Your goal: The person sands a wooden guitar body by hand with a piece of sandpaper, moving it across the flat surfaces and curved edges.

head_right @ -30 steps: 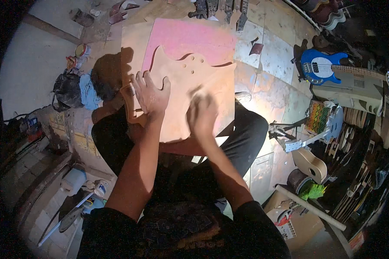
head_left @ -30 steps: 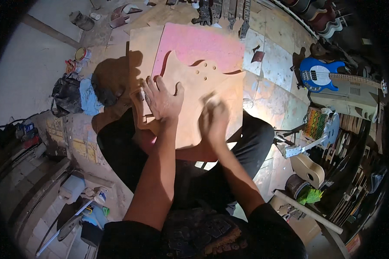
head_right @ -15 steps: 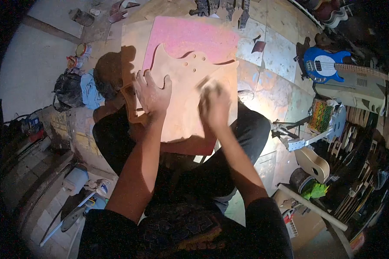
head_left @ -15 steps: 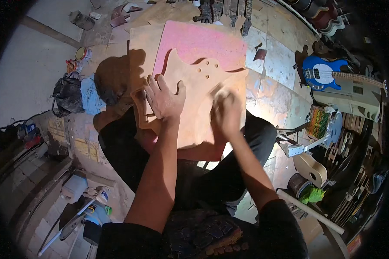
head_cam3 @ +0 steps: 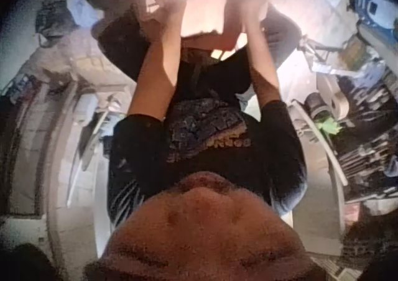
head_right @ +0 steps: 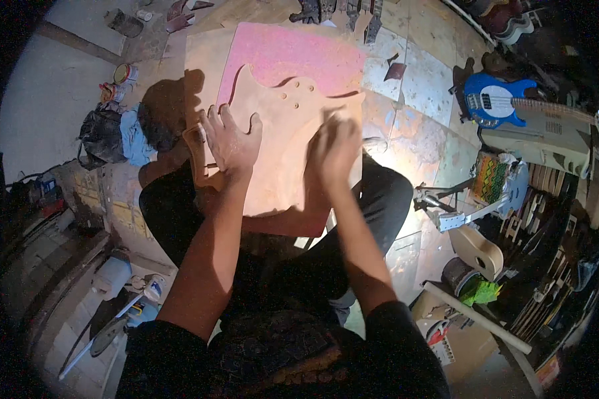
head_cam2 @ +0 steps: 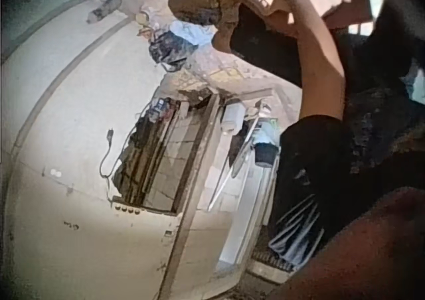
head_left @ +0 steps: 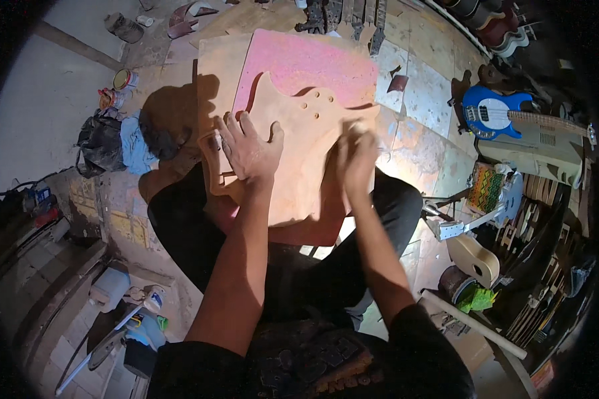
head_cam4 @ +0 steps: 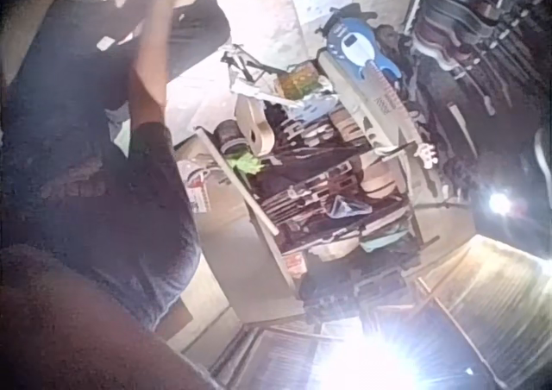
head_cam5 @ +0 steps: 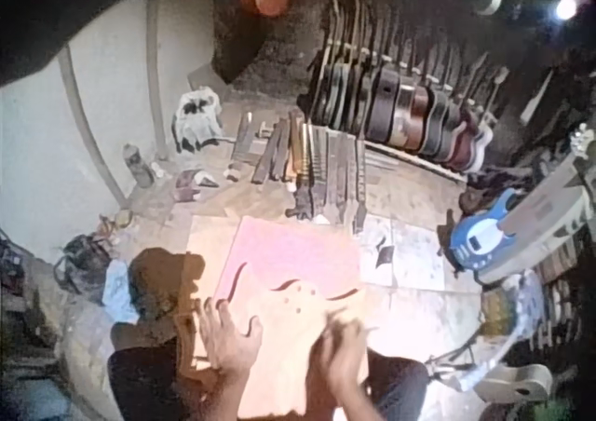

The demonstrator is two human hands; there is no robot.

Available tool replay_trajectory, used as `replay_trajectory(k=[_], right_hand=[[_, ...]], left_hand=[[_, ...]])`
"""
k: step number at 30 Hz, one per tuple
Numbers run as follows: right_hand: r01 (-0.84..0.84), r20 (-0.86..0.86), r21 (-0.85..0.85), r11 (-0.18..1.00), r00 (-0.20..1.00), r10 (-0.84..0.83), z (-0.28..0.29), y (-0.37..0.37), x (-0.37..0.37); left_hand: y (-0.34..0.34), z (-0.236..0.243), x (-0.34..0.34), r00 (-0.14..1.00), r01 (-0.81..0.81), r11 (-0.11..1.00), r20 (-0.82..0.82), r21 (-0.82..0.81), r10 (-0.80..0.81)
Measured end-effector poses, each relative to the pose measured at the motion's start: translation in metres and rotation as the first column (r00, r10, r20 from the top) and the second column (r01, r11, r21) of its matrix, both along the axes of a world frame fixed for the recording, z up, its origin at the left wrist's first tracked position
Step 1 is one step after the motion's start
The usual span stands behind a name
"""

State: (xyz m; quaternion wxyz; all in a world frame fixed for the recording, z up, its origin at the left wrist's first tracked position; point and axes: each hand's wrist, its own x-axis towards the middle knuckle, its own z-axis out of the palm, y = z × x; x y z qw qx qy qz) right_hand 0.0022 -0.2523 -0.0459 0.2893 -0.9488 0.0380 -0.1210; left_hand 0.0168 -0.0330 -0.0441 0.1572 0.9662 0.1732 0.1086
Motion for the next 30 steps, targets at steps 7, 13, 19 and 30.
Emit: replay_trajectory(k=[7, 13, 19, 30], right_hand=[[-0.047, 0.063, 0.035, 0.998, 0.997, 0.045, -0.013, -0.057, 0.038], [-0.054, 0.184, -0.181, 0.982, 0.979, 0.088, -0.003, 0.019, -0.011], [0.111, 0.152, 0.17, 0.979, 0.979, -0.138, -0.01, -0.07, 0.068], [0.166, 0.081, 0.016, 0.986, 0.983, -0.167, -0.013, -0.058, 0.04]], left_hand=[[0.001, 0.004, 0.001, 0.999, -0.027, 0.999, -0.04, -0.022, 0.026], [0.006, 0.004, -0.002, 1.0, -0.021, 1.0, -0.021, 0.019, 0.022], [-0.005, 0.003, 0.004, 1.0, -0.026, 0.997, -0.017, -0.066, 0.025], [-0.008, 0.004, 0.006, 0.997, -0.07, 0.975, -0.056, -0.212, 0.06]])
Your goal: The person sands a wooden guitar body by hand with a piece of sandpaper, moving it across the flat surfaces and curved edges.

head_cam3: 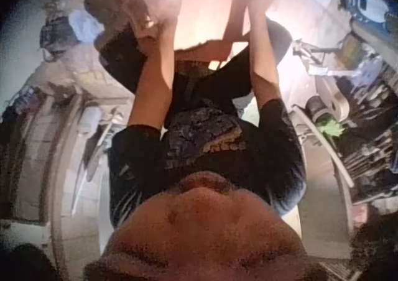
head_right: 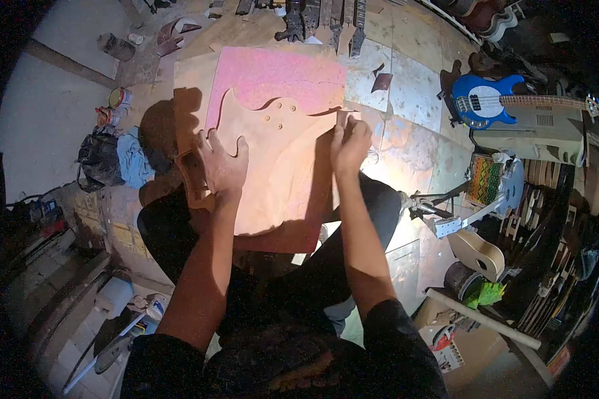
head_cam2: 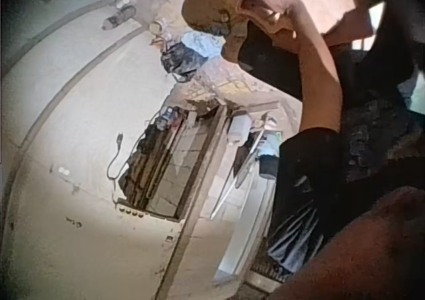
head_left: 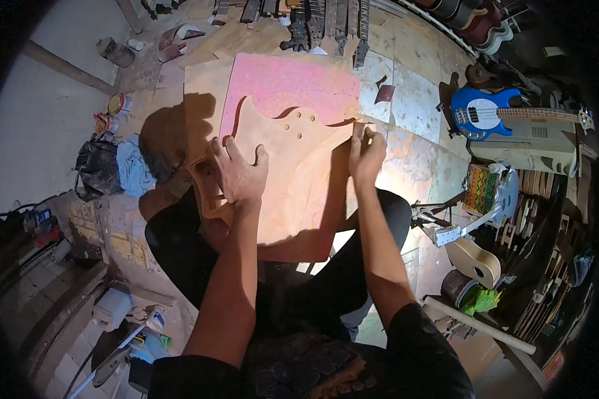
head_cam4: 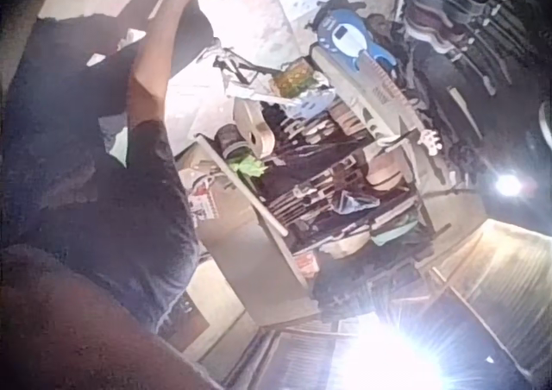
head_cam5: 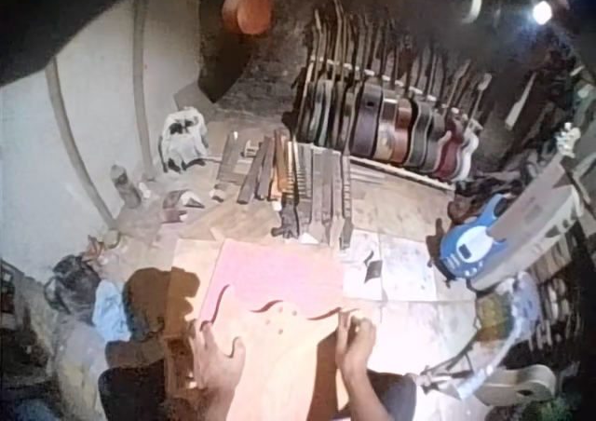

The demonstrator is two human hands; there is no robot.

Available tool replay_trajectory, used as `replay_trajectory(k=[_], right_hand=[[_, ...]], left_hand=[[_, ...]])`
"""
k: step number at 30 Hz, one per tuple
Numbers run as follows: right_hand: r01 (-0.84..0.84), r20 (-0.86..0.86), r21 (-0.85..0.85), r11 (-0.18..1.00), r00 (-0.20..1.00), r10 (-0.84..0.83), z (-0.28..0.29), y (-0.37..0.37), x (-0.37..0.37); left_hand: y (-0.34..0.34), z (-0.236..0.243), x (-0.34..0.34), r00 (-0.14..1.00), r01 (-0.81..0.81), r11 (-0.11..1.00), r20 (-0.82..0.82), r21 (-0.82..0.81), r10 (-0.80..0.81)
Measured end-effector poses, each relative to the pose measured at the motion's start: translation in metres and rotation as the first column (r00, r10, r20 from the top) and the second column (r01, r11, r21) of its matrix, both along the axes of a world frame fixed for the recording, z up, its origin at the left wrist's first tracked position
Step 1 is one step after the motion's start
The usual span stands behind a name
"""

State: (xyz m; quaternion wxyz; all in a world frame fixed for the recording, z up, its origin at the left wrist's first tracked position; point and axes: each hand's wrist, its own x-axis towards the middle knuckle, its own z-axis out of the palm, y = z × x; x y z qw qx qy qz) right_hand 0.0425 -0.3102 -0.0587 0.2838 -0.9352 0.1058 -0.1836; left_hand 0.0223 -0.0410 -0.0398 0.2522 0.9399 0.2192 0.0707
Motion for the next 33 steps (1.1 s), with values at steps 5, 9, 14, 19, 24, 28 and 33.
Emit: replay_trajectory(k=[5, 9, 14, 19, 24, 28, 33], right_hand=[[-0.308, 0.052, -0.085, 0.948, 0.948, 0.313, 0.013, 0.082, -0.076], [-0.095, 0.067, -0.026, 0.995, 0.993, 0.097, -0.001, 0.0, 0.002], [-0.153, -0.076, -0.021, 0.988, 0.986, 0.151, 0.001, 0.058, -0.034], [-0.096, -0.033, 0.041, 0.995, 0.995, 0.098, 0.006, 0.012, 0.01], [-0.098, -0.079, 0.03, 0.995, 0.992, 0.1, 0.0, 0.026, 0.002], [-0.256, -0.08, -0.049, 0.966, 0.965, 0.251, 0.017, 0.037, -0.019], [-0.016, -0.047, -0.083, 0.996, 0.999, 0.012, 0.005, -0.003, 0.024]], left_hand=[[0.014, -0.005, -0.007, 0.999, 0.03, 0.989, 0.008, 0.145, -0.031], [0.0, -0.007, -0.002, 0.999, -0.004, 1.0, 0.038, 0.016, 0.004], [0.007, -0.005, -0.006, 1.0, 0.008, 0.998, -0.015, 0.065, -0.007], [0.007, -0.006, -0.004, 0.998, 0.038, 0.994, 0.041, 0.101, -0.042], [0.008, -0.011, -0.006, 0.998, 0.025, 0.987, 0.053, 0.157, -0.034], [0.012, 0.0, -0.007, 0.999, 0.026, 0.981, 0.041, 0.19, -0.034], [-0.005, -0.001, -0.001, 0.996, 0.045, 0.98, 0.065, 0.196, -0.059]])
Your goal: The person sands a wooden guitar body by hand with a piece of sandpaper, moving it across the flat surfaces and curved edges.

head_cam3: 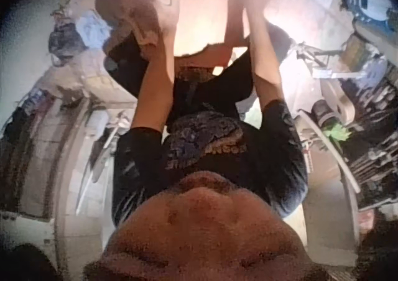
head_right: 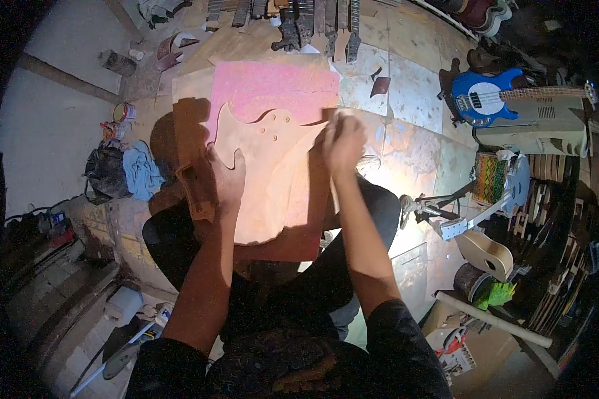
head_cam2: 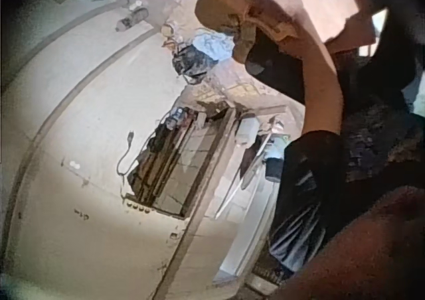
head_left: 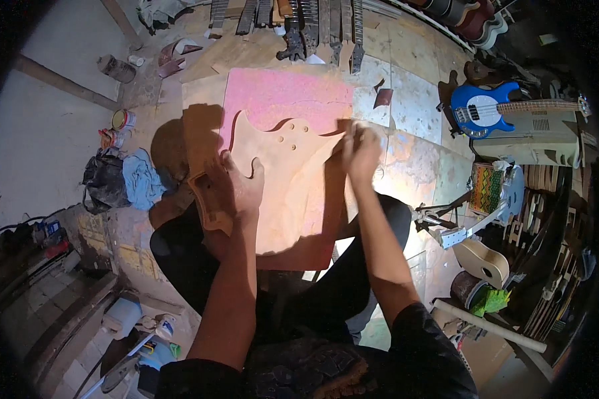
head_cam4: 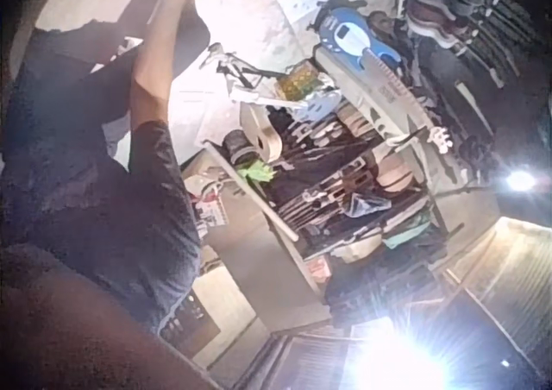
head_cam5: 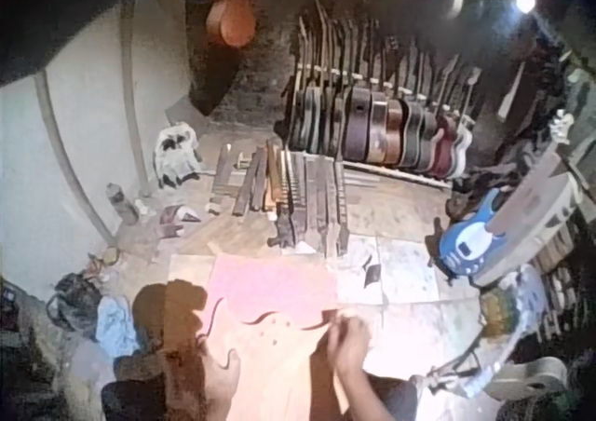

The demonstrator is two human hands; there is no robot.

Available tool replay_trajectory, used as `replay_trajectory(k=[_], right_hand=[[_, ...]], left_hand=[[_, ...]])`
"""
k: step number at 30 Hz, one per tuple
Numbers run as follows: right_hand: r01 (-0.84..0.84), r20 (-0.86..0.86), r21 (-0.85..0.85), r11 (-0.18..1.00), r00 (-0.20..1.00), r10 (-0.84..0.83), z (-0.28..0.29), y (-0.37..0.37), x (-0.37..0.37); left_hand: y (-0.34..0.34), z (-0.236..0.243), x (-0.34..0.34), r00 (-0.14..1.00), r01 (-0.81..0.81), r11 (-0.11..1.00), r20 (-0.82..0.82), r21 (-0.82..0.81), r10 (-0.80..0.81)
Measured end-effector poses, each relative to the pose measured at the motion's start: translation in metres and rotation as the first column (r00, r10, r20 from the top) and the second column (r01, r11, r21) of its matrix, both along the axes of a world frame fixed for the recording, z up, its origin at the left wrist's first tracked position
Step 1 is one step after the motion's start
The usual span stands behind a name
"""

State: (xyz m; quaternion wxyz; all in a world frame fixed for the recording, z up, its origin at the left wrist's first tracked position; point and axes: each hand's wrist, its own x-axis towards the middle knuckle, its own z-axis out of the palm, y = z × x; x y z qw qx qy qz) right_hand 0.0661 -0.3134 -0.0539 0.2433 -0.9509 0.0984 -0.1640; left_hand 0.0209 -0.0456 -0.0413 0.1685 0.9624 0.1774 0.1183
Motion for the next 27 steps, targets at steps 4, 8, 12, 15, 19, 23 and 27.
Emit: replay_trajectory(k=[4, 8, 12, 15, 19, 23, 27], right_hand=[[-0.295, -0.083, 0.093, 0.951, 0.949, 0.303, 0.03, 0.081, -0.074], [-0.214, -0.082, 0.081, 0.974, 0.972, 0.22, 0.023, 0.019, -0.006], [-0.144, -0.089, 0.036, 0.989, 0.985, 0.146, 0.022, 0.045, -0.029], [-0.449, -0.085, -0.015, 0.893, 0.891, 0.446, 0.026, 0.093, -0.092], [-0.325, -0.187, -0.021, 0.945, 0.93, 0.316, 0.028, 0.063, -0.045], [-0.288, -0.1, -0.022, 0.957, 0.953, 0.285, 0.034, 0.074, -0.038], [-0.58, -0.203, 0.247, 0.776, 0.752, 0.627, 0.03, 0.098, -0.167]], left_hand=[[0.015, -0.009, -0.003, 1.0, -0.01, 0.999, 0.023, -0.042, 0.011], [0.013, -0.014, 0.0, 0.998, -0.038, 0.996, -0.052, -0.085, 0.034], [0.008, -0.004, -0.001, 0.987, -0.047, 0.994, -0.155, -0.098, 0.031], [0.014, -0.006, -0.006, 0.999, -0.021, 1.0, -0.025, -0.01, 0.021], [0.011, -0.008, -0.002, 1.0, 0.009, 1.0, 0.015, -0.029, -0.009], [0.019, -0.024, -0.007, 0.996, 0.05, 0.997, 0.078, -0.054, -0.046], [0.018, -0.02, -0.005, 0.996, 0.058, 0.996, 0.07, -0.061, -0.054]])
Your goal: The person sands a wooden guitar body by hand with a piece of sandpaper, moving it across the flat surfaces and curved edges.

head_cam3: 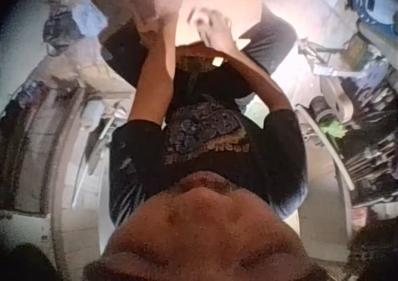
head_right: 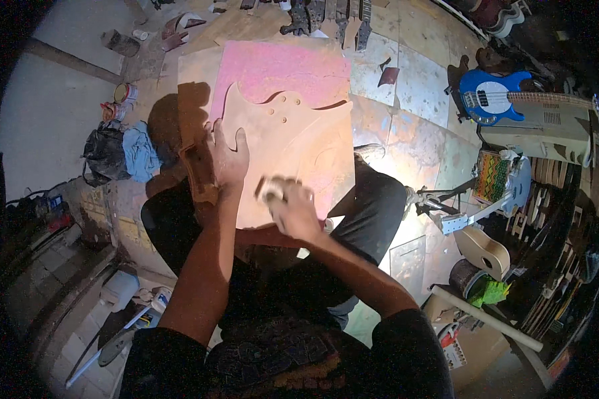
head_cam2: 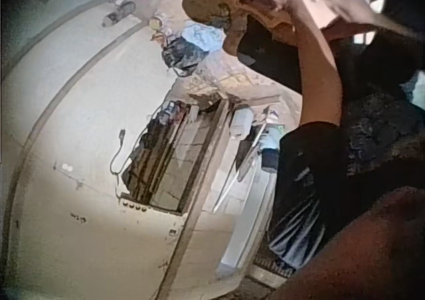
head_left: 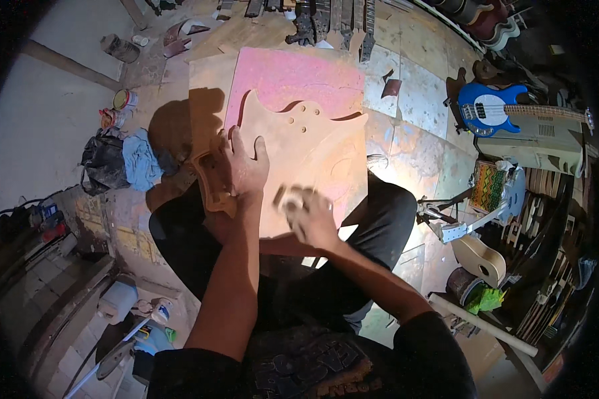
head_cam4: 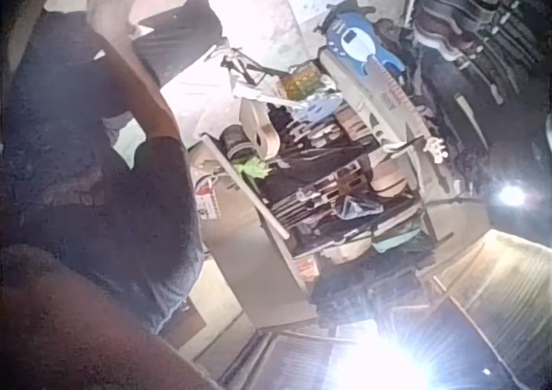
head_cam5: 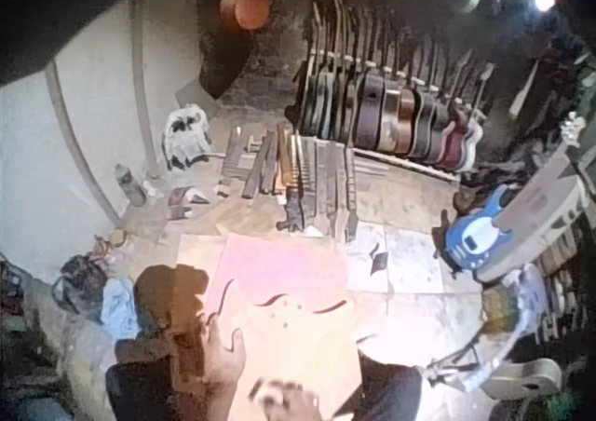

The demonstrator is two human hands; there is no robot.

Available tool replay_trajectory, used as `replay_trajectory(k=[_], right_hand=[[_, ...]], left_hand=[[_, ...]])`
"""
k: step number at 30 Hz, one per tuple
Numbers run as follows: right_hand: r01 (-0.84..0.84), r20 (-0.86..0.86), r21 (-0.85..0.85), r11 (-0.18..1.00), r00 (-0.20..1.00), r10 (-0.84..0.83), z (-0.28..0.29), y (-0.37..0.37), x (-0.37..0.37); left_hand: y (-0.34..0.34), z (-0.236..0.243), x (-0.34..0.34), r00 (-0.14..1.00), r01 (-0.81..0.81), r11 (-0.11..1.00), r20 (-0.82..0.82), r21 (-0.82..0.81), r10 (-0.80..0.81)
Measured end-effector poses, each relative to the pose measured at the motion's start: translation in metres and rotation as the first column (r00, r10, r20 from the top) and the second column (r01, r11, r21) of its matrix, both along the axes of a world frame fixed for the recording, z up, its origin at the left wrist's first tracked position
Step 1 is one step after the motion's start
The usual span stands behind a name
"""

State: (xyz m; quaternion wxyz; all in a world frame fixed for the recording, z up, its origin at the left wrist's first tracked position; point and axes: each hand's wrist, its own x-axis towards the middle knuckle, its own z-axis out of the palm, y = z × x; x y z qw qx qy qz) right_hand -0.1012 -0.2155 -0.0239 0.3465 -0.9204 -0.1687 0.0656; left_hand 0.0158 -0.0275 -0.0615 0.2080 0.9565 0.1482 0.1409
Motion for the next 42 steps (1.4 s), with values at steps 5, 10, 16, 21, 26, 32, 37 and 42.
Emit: replay_trajectory(k=[5, 10, 16, 21, 26, 32, 37, 42], right_hand=[[-0.093, 0.128, -0.032, 0.995, 0.987, 0.097, 0.014, -0.008, 0.032], [0.243, 0.051, -0.035, 0.969, 0.969, -0.241, 0.005, 0.001, 0.08], [-0.138, -0.261, 0.06, 0.989, 0.954, 0.149, 0.02, 0.009, -0.033], [0.205, 0.142, 0.04, 0.978, 0.968, -0.208, -0.007, -0.014, 0.063], [0.203, 0.045, 0.099, 0.974, 0.977, -0.208, -0.025, -0.004, -0.008], [0.312, 0.097, 0.088, 0.946, 0.943, -0.32, -0.008, -0.002, 0.027], [0.537, -0.266, 0.332, 0.776, 0.842, -0.469, -0.016, 0.01, -0.001], [0.325, -0.028, 0.165, 0.931, 0.945, -0.325, -0.025, 0.001, -0.031]], left_hand=[[0.005, -0.005, 0.002, 0.999, -0.053, 0.999, -0.001, -0.013, 0.053], [-0.001, 0.007, 0.001, 0.997, -0.058, 0.998, -0.054, -0.016, 0.057], [0.004, 0.005, -0.003, 0.999, -0.042, 0.998, -0.014, 0.055, 0.043], [-0.001, 0.012, -0.003, 0.998, -0.043, 0.998, -0.043, 0.055, 0.046], [0.002, 0.013, 0.001, 0.999, -0.025, 0.997, -0.033, 0.067, 0.027], [-0.001, 0.014, -0.001, 0.997, -0.037, 0.997, -0.067, 0.063, 0.041], [0.002, 0.005, -0.002, 0.997, -0.056, 0.992, -0.049, 0.109, 0.061], [0.0, 0.011, 0.002, 0.997, -0.046, 0.996, -0.06, 0.082, 0.051]])
